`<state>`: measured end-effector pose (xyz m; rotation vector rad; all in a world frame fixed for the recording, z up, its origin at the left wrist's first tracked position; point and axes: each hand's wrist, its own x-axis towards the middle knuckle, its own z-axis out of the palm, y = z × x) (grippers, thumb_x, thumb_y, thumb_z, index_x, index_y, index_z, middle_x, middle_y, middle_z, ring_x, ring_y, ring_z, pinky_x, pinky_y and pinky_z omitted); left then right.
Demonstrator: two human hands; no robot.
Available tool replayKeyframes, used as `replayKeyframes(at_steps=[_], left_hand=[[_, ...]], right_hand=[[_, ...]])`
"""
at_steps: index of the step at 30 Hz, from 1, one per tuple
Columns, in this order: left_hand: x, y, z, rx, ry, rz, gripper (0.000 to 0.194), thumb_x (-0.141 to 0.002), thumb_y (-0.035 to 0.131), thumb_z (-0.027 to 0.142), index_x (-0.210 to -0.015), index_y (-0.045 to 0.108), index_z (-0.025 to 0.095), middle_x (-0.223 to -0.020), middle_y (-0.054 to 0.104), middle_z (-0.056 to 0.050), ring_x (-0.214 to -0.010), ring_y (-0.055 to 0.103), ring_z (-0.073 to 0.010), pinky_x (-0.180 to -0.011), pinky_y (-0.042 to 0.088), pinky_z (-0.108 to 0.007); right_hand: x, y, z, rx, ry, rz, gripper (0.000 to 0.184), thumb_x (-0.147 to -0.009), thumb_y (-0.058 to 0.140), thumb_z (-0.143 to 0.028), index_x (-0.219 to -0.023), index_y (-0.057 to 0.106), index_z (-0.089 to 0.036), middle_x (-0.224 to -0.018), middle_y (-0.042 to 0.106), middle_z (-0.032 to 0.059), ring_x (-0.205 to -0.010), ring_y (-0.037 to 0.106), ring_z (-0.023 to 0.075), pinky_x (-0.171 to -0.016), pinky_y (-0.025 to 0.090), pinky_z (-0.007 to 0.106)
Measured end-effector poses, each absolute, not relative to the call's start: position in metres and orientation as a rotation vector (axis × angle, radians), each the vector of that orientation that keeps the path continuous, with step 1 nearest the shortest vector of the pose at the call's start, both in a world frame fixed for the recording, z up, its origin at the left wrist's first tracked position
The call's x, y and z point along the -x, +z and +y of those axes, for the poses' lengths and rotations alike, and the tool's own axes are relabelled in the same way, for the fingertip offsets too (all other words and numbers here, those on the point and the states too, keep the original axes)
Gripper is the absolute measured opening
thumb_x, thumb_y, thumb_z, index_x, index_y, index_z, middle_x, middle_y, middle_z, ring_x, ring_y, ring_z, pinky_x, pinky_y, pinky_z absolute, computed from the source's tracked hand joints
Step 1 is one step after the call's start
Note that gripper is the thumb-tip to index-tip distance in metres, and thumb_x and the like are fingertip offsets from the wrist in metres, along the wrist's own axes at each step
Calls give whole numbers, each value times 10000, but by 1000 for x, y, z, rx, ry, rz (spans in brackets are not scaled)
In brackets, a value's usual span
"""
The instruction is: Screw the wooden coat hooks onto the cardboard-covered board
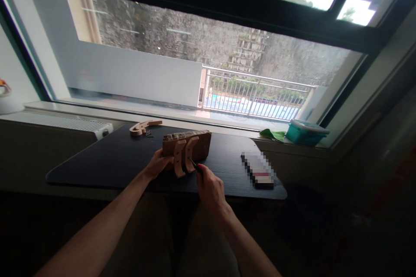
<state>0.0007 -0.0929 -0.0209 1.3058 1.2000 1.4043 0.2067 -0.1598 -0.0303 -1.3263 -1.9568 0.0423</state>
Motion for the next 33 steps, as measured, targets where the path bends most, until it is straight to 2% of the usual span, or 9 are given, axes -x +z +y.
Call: replayKeyframes(at_steps=[3,6,12,16,18,22,26,29,33], left_hand=[[-1,-21,-92,-1319,1412,1197,134,-515,617,230,-595,546,148,-516,536,48,-491,450,-103,-490,348,-240],[-2,-21,-92,-1321,1429,1203,111,-516,599,224,-570,533,153,-501,525,51,-490,440,-99,-492,340,-237],[-3,-20,-95,-1320,1442,1214,101,-514,587,220,-556,521,155,-489,509,53,-473,417,-92,-476,320,-233],[-4,-19,-96,-1328,1448,1215,101,-514,579,224,-560,519,157,-498,513,53,-484,427,-95,-485,333,-236],[-4,-18,-97,-1334,1457,1224,94,-514,575,219,-550,513,158,-493,505,57,-485,423,-93,-487,333,-235],[-5,-17,-98,-1345,1470,1244,82,-509,571,205,-552,519,157,-487,501,59,-486,417,-94,-478,325,-233],[-6,-17,-97,-1348,1468,1249,78,-509,572,195,-553,519,158,-492,502,62,-489,415,-90,-480,327,-228],[-5,-18,-97,-1343,1457,1245,81,-516,567,203,-562,515,162,-490,495,65,-478,415,-91,-470,325,-228],[-4,-19,-97,-1346,1449,1233,96,-517,575,228,-561,522,161,-495,512,54,-482,433,-97,-478,337,-233]], right_hand=[[-209,-22,-158,1376,-276,-2175,270,-922,422,-226,-1125,590,-163,-845,691,57,-740,657,181,-612,425,260],[-212,-17,-156,1423,-349,-2254,241,-931,415,-250,-1027,620,-167,-787,681,47,-707,651,185,-585,389,265],[-206,-19,-157,1576,106,-2035,294,-941,393,-330,-1061,614,-178,-870,717,51,-788,664,187,-639,389,255],[-204,-14,-156,1603,449,-1875,351,-957,340,-355,-970,648,-187,-884,718,45,-829,654,167,-663,395,234],[-205,-11,-156,1619,400,-1916,352,-956,333,-364,-954,643,-195,-856,715,41,-803,653,172,-644,385,242],[-208,-12,-157,1589,-27,-2098,233,-927,420,-329,-1021,590,-200,-846,695,35,-756,645,178,-598,345,254],[-207,-14,-155,1492,-313,-2240,183,-925,437,-274,-887,591,-183,-829,662,45,-749,626,168,-578,320,254],[-206,-14,-153,1482,-293,-2244,211,-929,423,-276,-867,596,-173,-810,662,50,-724,621,161,-582,322,254],[-204,-12,-152,1545,42,-2066,257,-923,418,-329,-882,630,-189,-809,692,39,-711,624,153,-596,341,243]])
